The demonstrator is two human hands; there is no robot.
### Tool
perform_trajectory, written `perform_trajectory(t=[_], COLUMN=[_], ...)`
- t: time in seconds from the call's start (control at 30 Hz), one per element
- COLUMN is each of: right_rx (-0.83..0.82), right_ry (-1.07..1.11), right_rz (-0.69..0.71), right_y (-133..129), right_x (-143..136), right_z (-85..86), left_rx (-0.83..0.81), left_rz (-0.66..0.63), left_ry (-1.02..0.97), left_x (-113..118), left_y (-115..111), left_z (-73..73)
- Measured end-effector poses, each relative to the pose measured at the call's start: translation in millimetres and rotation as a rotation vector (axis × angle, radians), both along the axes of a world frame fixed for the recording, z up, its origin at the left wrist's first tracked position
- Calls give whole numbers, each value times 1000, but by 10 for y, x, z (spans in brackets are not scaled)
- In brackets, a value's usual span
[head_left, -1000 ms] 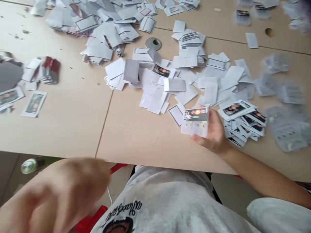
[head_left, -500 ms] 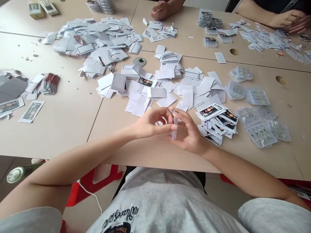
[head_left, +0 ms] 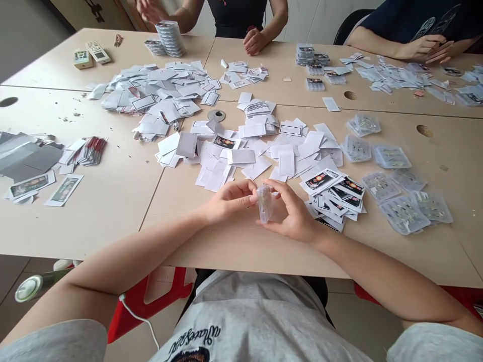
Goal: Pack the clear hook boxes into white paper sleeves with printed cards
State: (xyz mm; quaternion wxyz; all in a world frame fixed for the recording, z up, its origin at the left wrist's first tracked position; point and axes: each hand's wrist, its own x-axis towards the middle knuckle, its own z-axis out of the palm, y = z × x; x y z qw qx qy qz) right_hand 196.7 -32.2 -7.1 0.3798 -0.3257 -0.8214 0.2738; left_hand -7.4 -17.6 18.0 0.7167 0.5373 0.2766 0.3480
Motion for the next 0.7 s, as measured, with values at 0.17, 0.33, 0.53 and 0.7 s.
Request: perform_trajectory(t=[0.17, 0.33, 0.53, 0.7], right_rx=[48, 28, -7, 61], right_ry=[-69, -76, -66, -145], right_rz=[6, 8, 39, -58], right_y=[-1, 0, -1, -12], right_x=[-2, 3, -1, 10], right_z=[17, 26, 35, 41], left_rx=[15, -38, -117, -189], left_rz=[68, 9, -19, 12], left_ry=[98, 17, -25, -67], left_x=[-29, -38, -40, -45], left_y=[13, 35, 38, 56], left_z=[-9, -17, -46, -78])
